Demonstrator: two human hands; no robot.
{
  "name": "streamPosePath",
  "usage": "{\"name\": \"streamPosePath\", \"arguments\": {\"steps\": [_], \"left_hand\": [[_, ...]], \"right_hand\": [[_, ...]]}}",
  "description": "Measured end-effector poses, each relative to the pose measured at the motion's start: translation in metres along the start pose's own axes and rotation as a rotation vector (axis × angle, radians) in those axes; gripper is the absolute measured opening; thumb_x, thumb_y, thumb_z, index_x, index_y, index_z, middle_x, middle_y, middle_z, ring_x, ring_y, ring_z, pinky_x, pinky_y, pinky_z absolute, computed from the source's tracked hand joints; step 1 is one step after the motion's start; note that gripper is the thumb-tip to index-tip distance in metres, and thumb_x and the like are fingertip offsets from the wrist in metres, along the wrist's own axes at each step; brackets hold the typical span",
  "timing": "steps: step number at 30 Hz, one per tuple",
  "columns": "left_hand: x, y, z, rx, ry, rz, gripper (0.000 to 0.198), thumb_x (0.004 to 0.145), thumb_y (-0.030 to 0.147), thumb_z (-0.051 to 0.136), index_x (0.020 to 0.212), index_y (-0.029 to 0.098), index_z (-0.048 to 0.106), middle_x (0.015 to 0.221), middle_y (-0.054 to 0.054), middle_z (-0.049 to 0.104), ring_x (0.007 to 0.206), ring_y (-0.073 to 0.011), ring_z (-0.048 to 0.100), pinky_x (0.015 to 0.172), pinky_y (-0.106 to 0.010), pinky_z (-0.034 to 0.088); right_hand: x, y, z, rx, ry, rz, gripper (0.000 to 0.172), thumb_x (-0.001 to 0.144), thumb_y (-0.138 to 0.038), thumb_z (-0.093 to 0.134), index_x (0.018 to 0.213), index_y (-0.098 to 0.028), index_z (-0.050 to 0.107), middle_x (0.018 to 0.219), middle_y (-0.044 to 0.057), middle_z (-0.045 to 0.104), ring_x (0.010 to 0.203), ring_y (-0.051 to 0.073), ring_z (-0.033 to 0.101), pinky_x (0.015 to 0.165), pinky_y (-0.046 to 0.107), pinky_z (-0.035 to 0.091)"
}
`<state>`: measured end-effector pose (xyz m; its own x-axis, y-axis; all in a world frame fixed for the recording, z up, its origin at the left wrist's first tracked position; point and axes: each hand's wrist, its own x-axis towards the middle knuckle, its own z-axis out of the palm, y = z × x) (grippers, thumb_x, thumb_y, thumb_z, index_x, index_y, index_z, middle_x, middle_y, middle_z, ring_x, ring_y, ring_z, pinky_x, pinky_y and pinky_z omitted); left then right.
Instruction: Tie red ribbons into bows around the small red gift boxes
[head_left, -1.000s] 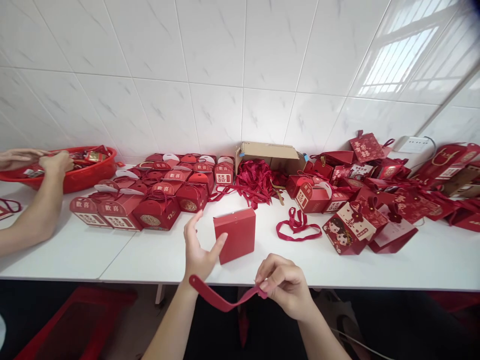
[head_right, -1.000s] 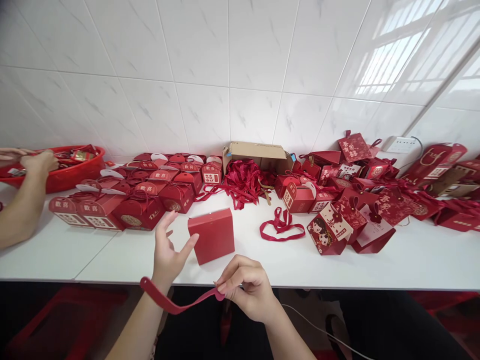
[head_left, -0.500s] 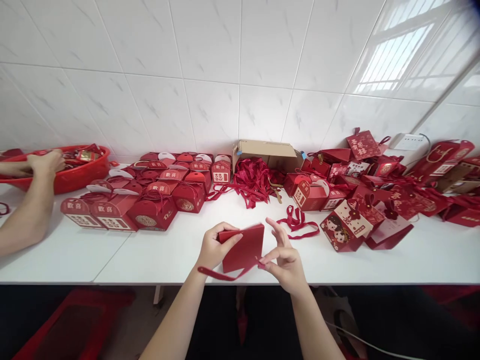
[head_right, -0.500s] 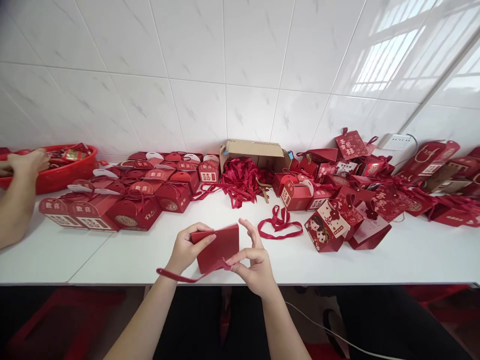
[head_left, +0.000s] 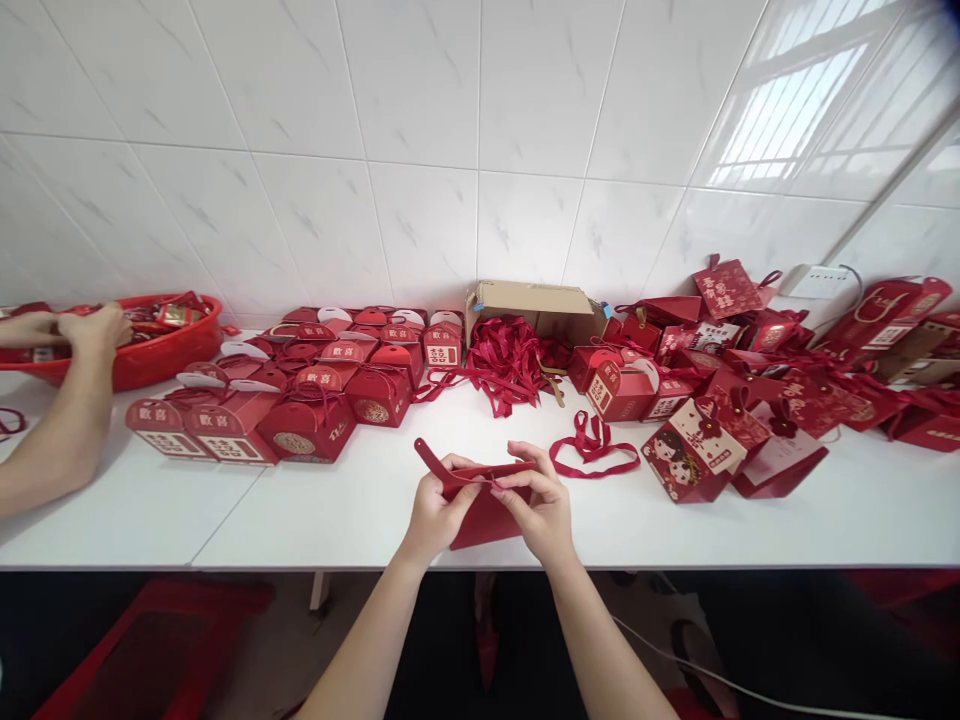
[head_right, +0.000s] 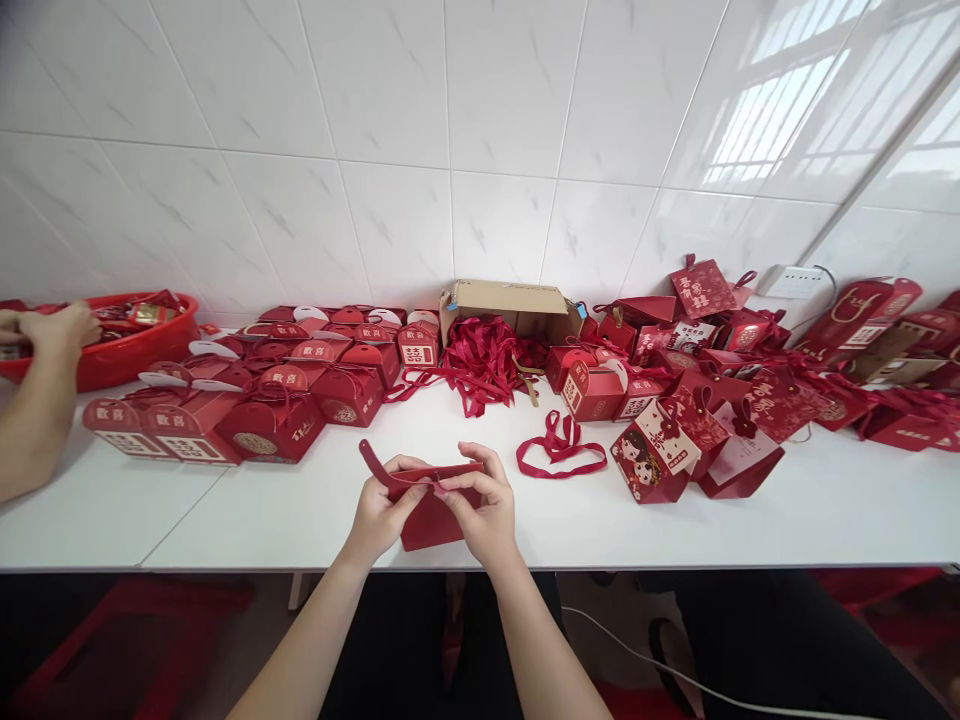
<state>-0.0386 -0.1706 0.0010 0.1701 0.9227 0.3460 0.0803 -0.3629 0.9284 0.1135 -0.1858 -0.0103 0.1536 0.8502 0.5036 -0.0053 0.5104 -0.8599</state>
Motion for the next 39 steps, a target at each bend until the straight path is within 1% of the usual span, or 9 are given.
{"name": "streamPosePath", "arguments": {"steps": [5,10,14,19,24,28,32,35,39], "left_hand": [[-0.007,0.002,-0.003,-0.020,-0.043,0.048,0.010,0.087,0.026,0.057,0.089,0.018,0.063,0.086,-0.004,0.064,0.084,-0.0185,0.062,0.076,-0.030,0.049],[-0.019,0.006,-0.003,-0.043,-0.112,0.120,0.012,0.088,0.023,0.056,0.095,0.018,0.064,0.093,-0.007,0.063,0.091,-0.0205,0.061,0.081,-0.034,0.048],[-0.023,0.010,-0.001,-0.053,-0.109,0.111,0.010,0.086,0.021,0.059,0.094,0.018,0.064,0.092,-0.007,0.063,0.090,-0.0204,0.062,0.081,-0.034,0.048],[-0.023,0.010,0.001,-0.042,-0.100,0.124,0.010,0.087,0.021,0.057,0.093,0.017,0.064,0.092,-0.008,0.063,0.091,-0.0213,0.061,0.081,-0.035,0.049],[-0.027,0.009,0.001,-0.050,-0.123,0.146,0.010,0.089,0.021,0.054,0.094,0.019,0.062,0.094,-0.007,0.062,0.093,-0.0208,0.060,0.085,-0.035,0.048],[-0.034,0.010,0.001,-0.128,-0.077,0.090,0.033,0.088,0.025,0.056,0.119,0.024,0.046,0.106,-0.008,0.060,0.102,-0.0216,0.059,0.088,-0.036,0.048],[-0.041,0.012,0.002,-0.176,0.278,0.140,0.065,0.083,0.022,0.062,0.134,0.035,0.024,0.109,-0.004,0.056,0.103,-0.0172,0.057,0.095,-0.037,0.046],[-0.045,0.016,-0.001,-0.040,0.379,0.228,0.053,0.080,0.017,0.066,0.124,0.034,0.043,0.111,-0.004,0.051,0.106,-0.0171,0.054,0.094,-0.034,0.047],[-0.047,0.027,-0.008,0.137,0.261,0.208,0.028,0.084,0.019,0.061,0.110,0.027,0.062,0.111,-0.006,0.053,0.110,-0.0211,0.053,0.095,-0.035,0.047]], "right_hand": [[-0.002,0.000,0.003,-0.027,0.015,-0.042,0.007,0.074,-0.022,0.075,0.077,-0.028,0.076,0.109,0.007,0.060,0.110,0.024,0.057,0.093,0.043,0.047],[-0.008,-0.002,-0.004,-0.047,-0.086,-0.150,0.012,0.075,-0.021,0.074,0.078,-0.032,0.077,0.114,0.006,0.061,0.113,0.025,0.057,0.091,0.042,0.046],[-0.011,-0.004,-0.012,-0.047,-0.151,-0.135,0.009,0.077,-0.023,0.073,0.078,-0.031,0.076,0.119,0.006,0.060,0.117,0.025,0.055,0.092,0.043,0.046],[-0.013,-0.004,-0.011,-0.081,-0.090,-0.164,0.008,0.079,-0.022,0.070,0.080,-0.028,0.075,0.115,0.007,0.060,0.112,0.025,0.057,0.090,0.042,0.047],[-0.017,0.001,-0.004,0.002,0.033,-0.129,0.058,0.075,-0.023,0.073,0.127,-0.027,0.047,0.104,0.007,0.065,0.093,0.022,0.065,0.079,0.040,0.052],[-0.019,0.000,-0.005,0.019,-0.002,-0.055,0.018,0.077,-0.026,0.070,0.088,-0.021,0.056,0.074,0.002,0.064,0.069,0.017,0.064,0.064,0.031,0.053],[-0.020,-0.009,-0.008,0.003,0.056,-0.099,0.015,0.078,-0.025,0.068,0.081,-0.021,0.054,0.073,0.001,0.062,0.069,0.016,0.063,0.064,0.031,0.052],[-0.020,-0.016,-0.009,-0.018,0.018,-0.116,0.014,0.079,-0.021,0.068,0.082,-0.022,0.054,0.075,0.001,0.062,0.071,0.016,0.063,0.066,0.031,0.052],[-0.022,-0.023,-0.011,-0.046,-0.019,-0.143,0.015,0.079,-0.019,0.067,0.084,-0.022,0.053,0.076,0.002,0.060,0.072,0.017,0.062,0.066,0.032,0.052]]}}
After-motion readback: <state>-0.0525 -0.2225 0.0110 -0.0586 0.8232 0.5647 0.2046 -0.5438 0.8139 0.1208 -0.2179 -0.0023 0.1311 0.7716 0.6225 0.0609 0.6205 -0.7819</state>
